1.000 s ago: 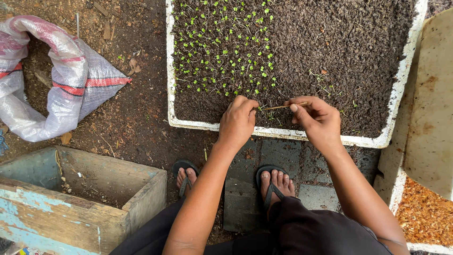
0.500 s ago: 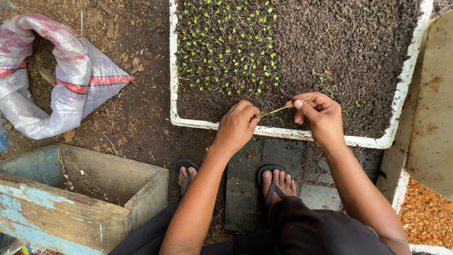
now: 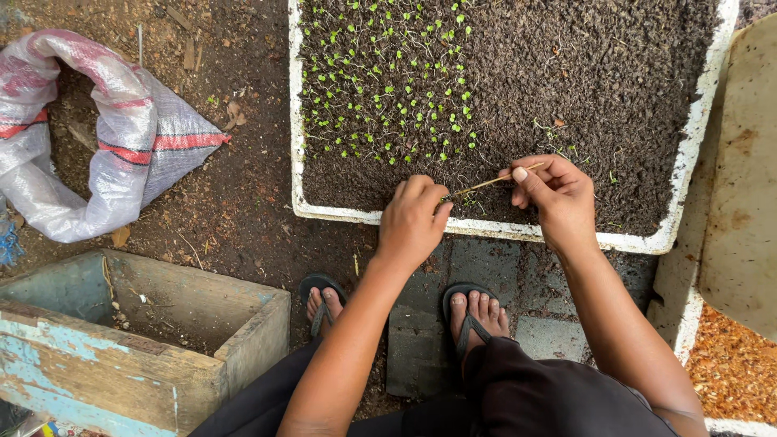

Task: The person uses a small wooden stick to poke holes in the soil inside a styrofoam box and then carefully places young seedlings into the holes by hand.

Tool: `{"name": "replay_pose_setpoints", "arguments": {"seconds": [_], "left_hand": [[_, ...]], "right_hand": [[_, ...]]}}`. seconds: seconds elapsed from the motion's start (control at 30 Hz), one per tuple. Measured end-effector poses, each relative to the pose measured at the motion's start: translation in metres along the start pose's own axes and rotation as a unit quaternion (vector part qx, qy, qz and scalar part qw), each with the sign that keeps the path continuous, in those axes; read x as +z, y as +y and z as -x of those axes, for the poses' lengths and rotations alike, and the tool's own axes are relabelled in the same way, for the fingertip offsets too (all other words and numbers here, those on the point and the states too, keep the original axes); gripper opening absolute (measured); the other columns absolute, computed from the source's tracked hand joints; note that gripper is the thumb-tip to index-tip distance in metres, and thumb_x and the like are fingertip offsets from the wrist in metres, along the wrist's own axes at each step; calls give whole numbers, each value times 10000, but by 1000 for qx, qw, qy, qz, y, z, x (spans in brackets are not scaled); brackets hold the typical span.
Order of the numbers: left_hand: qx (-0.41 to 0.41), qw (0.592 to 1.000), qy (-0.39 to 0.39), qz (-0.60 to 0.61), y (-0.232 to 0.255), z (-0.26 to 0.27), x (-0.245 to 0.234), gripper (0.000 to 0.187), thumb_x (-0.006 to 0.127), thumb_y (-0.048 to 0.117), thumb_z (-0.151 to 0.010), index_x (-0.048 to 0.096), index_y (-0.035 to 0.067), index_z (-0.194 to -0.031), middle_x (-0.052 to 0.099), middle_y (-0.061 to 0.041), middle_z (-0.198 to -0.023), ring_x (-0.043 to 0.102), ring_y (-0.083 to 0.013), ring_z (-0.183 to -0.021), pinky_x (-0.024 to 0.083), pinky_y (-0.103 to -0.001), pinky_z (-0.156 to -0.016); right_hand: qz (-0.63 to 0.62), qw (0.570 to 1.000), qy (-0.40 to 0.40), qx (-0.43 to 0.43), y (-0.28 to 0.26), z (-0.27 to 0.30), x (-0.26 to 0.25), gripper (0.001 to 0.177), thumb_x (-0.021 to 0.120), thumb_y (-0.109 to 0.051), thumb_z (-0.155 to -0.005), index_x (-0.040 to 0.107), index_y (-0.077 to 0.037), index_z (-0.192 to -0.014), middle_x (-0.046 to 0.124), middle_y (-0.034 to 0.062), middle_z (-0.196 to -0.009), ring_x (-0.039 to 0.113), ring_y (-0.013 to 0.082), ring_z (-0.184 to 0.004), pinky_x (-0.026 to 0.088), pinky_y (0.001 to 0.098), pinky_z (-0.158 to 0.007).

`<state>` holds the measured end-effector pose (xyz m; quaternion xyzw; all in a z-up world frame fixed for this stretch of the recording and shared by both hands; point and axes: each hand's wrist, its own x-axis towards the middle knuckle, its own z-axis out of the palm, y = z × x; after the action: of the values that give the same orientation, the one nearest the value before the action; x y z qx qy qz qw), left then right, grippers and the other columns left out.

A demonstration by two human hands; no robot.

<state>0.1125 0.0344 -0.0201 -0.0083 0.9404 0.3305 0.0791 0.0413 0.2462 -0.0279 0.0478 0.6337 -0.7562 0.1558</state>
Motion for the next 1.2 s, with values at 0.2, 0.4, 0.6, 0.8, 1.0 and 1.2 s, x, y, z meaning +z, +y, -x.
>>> {"name": "replay_pose_setpoints", "arguments": {"seconds": [0.2,0.4,0.6,0.8,1.0,1.2], "left_hand": [[-40,999,4,-37,-4,-8,20,93,658,31,-925,732,27,-982,598,-96,-968,638,-248,-978,559,-372,-809],[-96,986,51,128,15,3,-21,77,695,44,-919,744,33,-977,622,-92,-1005,626,-262,-1055,523,-392,-901],[-141,942,63,298,-7,16,-9,122,697,75,-927,765,91,-1027,682,-81,-1136,639,-257,-1096,511,-386,-875],[-130,947,75,284,18,8,-41,109,673,15,-946,746,43,-1022,746,-121,-931,707,-193,-880,558,-312,-747],[38,993,8,110,10,-42,-32,156,609,-39,-949,743,-3,-1020,685,-134,-946,687,-242,-877,558,-355,-790],[98,993,-47,46,2,-78,2,238,541,-55,-960,755,31,-1019,663,-104,-880,656,-193,-815,543,-325,-770]], "right_hand": [[-24,1000,10,5,-6,1,0,100,679,-16,-986,663,27,-1075,728,181,-920,637,116,-578,511,192,-538],[-22,1000,7,-4,-4,0,-8,85,667,-10,-996,655,30,-1070,716,187,-922,640,120,-585,512,192,-537],[-30,999,17,-5,-9,0,-7,92,669,-1,-991,662,38,-1074,712,189,-914,641,121,-594,529,201,-554],[-28,999,36,-20,-16,-4,-14,100,647,19,-1015,647,65,-1104,707,219,-968,688,162,-664,600,239,-615],[62,994,31,-84,-14,-17,-24,85,647,67,-1041,632,94,-1120,694,268,-1030,715,230,-789,631,332,-692],[106,988,10,-112,-15,-27,-12,93,661,74,-1036,665,87,-1128,704,243,-1009,720,226,-797,617,323,-697]]}}
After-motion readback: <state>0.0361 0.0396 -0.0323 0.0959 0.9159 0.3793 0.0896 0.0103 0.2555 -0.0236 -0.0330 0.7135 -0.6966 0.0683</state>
